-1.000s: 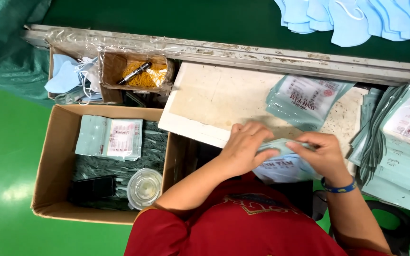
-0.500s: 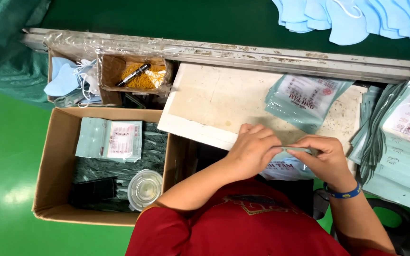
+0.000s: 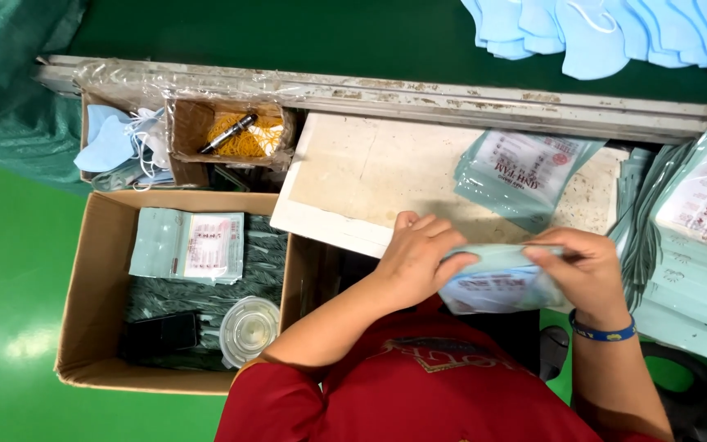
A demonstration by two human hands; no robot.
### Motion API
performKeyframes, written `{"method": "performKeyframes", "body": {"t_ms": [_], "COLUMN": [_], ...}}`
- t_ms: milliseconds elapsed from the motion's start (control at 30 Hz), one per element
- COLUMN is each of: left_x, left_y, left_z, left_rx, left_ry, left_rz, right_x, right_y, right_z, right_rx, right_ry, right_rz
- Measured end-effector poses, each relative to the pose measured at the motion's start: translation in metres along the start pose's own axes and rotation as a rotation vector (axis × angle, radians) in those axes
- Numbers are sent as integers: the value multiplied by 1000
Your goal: The recorder is packing blue medical face masks into plastic bags and arranging the bags into a cardboard box on a production line.
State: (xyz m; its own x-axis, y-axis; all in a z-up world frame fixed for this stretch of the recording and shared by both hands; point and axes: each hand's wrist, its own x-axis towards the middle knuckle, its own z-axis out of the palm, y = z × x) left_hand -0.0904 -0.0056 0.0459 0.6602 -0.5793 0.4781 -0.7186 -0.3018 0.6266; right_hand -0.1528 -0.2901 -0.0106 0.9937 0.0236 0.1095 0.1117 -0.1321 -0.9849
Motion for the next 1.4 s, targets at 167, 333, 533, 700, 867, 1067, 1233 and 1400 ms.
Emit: {"method": "performKeyframes", "body": {"t_ms": [167,333,533,700,867,1067,1233,1400], "left_x": [-6,-11,-17,-17,-47,-16,35,123], "left_y": [-7,-12,-19,-102,-292,-207,-216,-197], "left_z": [-3,-8,-12,-68,-286,-264,-140,-76], "left_rx": [37,-43,-79,-224,1133,-56,-192,-44], "left_ry": [-99,-171,-280,-157,677,758,260,13], "left_rz": [-6,-54,-127,-298,-289,-360,-442,-248], "right_x": [5,1,5,29,43,164,279,305], "right_y": [20,17,9,23,10,29,84,69], "right_z": [15,35,36,15,-2,-39,-91,-100], "right_rx": [73,88,19,-48,-149,-659,-1307,-1071], "right_ry": [69,44,17,163,290,525,602,627], "right_rz": [-20,-14,-76,-42,-74,-364,-81,263]}}
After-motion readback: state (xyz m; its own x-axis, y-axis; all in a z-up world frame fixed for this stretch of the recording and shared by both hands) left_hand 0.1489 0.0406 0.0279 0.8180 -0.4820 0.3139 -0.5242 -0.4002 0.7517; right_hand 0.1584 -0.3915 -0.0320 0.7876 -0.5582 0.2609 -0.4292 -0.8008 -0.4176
